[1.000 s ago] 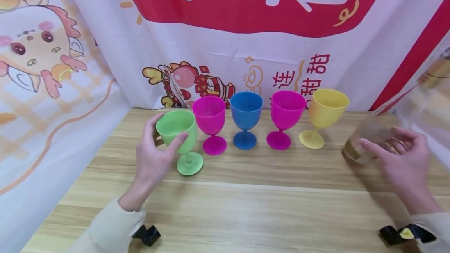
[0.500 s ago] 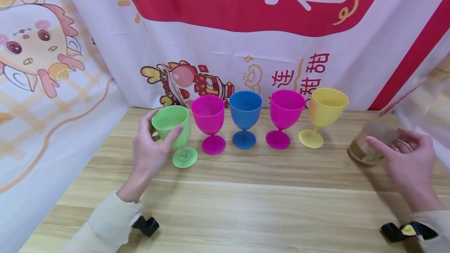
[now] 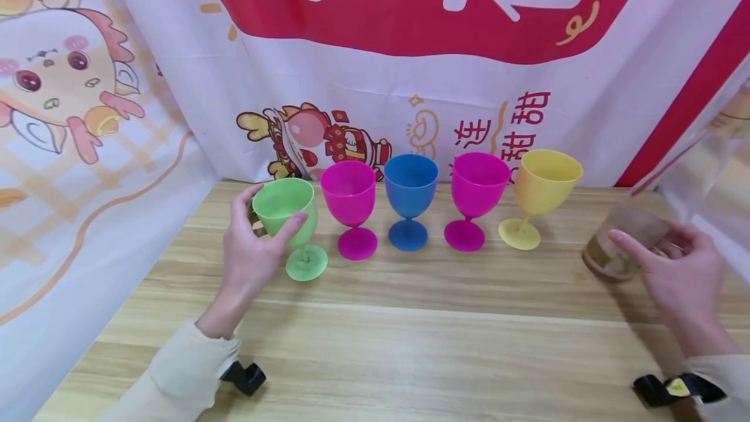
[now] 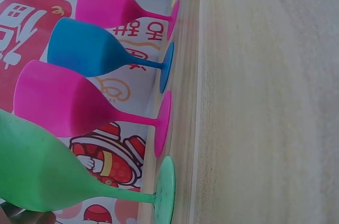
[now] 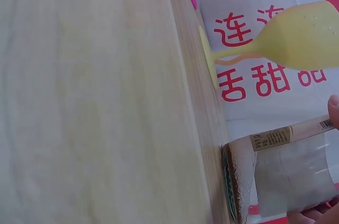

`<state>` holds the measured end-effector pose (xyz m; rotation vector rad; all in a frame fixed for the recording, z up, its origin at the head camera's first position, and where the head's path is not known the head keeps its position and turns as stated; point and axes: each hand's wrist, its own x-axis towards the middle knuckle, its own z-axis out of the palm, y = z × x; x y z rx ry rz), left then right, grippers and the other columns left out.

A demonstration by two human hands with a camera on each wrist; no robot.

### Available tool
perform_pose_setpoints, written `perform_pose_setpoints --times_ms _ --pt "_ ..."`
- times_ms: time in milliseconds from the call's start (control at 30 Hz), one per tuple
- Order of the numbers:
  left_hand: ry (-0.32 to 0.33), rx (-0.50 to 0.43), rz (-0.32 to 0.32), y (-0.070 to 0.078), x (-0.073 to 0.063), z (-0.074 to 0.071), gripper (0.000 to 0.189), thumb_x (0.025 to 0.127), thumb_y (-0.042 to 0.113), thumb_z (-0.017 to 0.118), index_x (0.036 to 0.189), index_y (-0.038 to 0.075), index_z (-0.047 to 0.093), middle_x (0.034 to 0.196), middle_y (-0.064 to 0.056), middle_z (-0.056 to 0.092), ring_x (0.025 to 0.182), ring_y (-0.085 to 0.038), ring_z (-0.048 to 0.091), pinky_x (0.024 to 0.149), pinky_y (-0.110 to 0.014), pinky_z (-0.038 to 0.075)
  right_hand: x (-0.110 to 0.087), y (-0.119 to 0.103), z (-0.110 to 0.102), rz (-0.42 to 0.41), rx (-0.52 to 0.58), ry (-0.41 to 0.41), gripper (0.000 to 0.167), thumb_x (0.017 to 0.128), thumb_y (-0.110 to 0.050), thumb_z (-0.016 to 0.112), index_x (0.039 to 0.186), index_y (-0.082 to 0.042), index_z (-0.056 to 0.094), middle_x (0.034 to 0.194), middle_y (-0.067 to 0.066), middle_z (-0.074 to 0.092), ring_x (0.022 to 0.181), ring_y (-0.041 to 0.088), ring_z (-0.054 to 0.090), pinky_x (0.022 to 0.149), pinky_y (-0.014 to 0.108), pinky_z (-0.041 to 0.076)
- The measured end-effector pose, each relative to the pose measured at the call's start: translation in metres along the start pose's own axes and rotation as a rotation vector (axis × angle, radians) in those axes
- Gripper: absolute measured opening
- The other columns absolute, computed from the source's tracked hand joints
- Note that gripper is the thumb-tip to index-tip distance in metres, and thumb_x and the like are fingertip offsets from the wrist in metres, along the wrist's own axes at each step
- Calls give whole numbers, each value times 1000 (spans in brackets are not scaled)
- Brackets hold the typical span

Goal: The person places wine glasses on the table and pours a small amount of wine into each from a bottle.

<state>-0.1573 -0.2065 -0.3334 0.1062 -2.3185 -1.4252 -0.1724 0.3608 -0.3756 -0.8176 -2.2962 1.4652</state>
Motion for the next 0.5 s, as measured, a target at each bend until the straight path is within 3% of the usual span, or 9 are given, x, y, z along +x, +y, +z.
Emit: perform_pose_setpoints --times_ms 100,167,233,333,433,500 --pt "1 0 -1 0 0 0 89 92 49 81 160 18 33 147 -9 59 132 -25 56 107 -46 51 -1 -1 0 -13 -49 -9 106 86 -52 85 167 -24 24 171 7 36 155 8 40 91 -4 41" --pt "1 3 3 0 0 0 91 91 49 82 161 17 32 149 -9 57 134 -25 55 110 -48 48 -1 0 -1 -36 -50 -19 105 87 -51 85 167 -22 24 163 4 45 150 6 44 86 -3 43" --pt "9 5 22 2 0 -1 93 91 47 83 162 16 31 153 -8 55 137 -25 52 114 -49 45 0 0 -4 -60 -49 -22 102 87 -50 85 166 -21 28 146 -9 53 139 2 51 80 -3 42" --pt "43 -2 80 7 2 -6 92 91 41 83 162 14 32 158 -6 51 143 -26 49 121 -50 40 -2 -7 -8 -62 -34 13 95 88 -50 84 164 -25 32 131 -25 48 128 -2 50 99 5 45" --pt "77 -19 151 17 7 -13 85 93 36 81 161 15 36 161 -4 50 149 -24 46 127 -48 35 -11 -23 -15 -54 -18 129 84 90 -54 80 160 -34 36 141 -29 44 134 0 46 123 23 36" --pt "76 -17 185 26 11 -17 81 94 37 79 161 17 37 162 -3 49 150 -23 44 128 -47 33 -23 -36 -18 -110 -19 238 78 94 -55 76 159 -40 36 152 -26 43 145 3 40 130 32 27"
